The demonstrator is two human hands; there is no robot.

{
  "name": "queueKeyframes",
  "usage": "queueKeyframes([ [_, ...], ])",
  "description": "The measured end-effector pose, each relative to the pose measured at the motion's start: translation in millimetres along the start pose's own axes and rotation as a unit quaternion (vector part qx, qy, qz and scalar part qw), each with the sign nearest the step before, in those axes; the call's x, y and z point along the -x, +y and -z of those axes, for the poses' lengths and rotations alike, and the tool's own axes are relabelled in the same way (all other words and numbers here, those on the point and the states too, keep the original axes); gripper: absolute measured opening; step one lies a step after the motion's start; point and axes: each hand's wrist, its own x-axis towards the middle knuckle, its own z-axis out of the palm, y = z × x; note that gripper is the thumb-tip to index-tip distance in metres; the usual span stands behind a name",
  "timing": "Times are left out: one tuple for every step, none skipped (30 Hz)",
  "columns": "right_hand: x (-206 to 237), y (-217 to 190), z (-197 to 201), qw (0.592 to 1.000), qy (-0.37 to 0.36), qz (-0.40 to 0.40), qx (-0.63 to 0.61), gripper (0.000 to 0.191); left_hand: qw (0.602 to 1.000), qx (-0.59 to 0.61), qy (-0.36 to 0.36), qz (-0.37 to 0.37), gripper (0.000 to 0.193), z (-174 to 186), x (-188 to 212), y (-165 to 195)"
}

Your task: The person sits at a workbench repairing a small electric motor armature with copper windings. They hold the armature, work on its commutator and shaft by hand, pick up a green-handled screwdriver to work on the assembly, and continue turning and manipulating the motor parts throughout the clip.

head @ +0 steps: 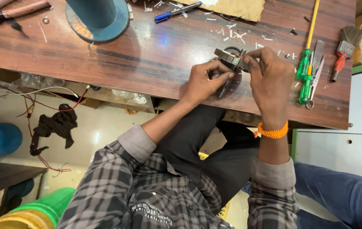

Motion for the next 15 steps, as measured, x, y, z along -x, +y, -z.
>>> queueKeyframes([
  [-4.8,2.8,-2.5,1.0,-0.008,-0.01,-0.011,0.007,0.999,0.038,0.013,0.035,0.008,-3.7,0.3,-3.7],
  [-8.8,6.6,-4.3,0.999,-0.016,-0.021,-0.022,0.005,0.998,0.035,0.022,0.044,0.008,-6.7,0.8,-7.6],
  [-12.6,11.5,-6.0,0.999,-0.024,-0.032,-0.032,0.004,0.998,0.033,0.03,0.053,0.009,-9.5,1.6,-11.1],
  [-16.7,17.5,-7.9,0.997,-0.039,-0.057,-0.029,0.005,0.997,0.032,0.039,0.061,0.01,-11.9,1.8,-14.2],
  [-21.0,24.6,-9.5,0.995,-0.055,-0.082,-0.026,0.007,0.997,0.024,0.049,0.058,0.01,-14.0,1.5,-16.5],
  [-24.8,32.4,-10.8,0.992,-0.07,-0.107,-0.024,0.008,0.997,0.016,0.059,0.055,0.01,-16.0,0.9,-17.7],
  [-28.4,40.9,-11.4,0.991,-0.075,-0.105,-0.022,0.008,0.996,0.008,0.069,0.053,0.01,-18.0,-0.2,-17.7],
  [-31.2,49.5,-11.5,0.991,-0.08,-0.104,-0.021,0.007,0.995,0.012,0.073,0.064,0.01,-20.0,-1.5,-16.0],
  [-32.3,57.5,-12.3,0.991,-0.085,-0.104,-0.02,0.007,0.994,0.015,0.078,0.076,0.01,-22.0,-2.8,-12.9],
  [-32.3,64.6,-13.7,0.99,-0.076,-0.12,-0.024,0.008,0.993,0.019,0.083,0.087,0.01,-22.9,-4.0,-8.3],
  [-32.5,71.1,-15.4,0.988,-0.065,-0.134,-0.027,0.01,0.993,-0.019,0.089,0.078,0.011,-22.8,-3.7,-2.3],
  [-32.5,76.8,-17.7,0.987,-0.055,-0.148,-0.03,0.011,0.992,-0.057,0.095,0.068,0.012,-22.4,-1.7,5.0],
  [-30.6,81.8,-19.1,0.989,-0.043,-0.142,-0.02,0.011,0.989,-0.094,0.101,0.057,0.013,-21.3,-0.3,13.0],
  [-26.3,86.0,-19.1,0.99,-0.033,-0.136,-0.009,0.01,0.981,-0.157,0.105,-0.046,0.017,-17.1,1.2,20.7],
  [-21.6,89.5,-19.4,0.991,-0.024,-0.132,0.001,0.009,0.959,-0.219,0.104,-0.146,0.025,-10.0,3.1,27.7],
])
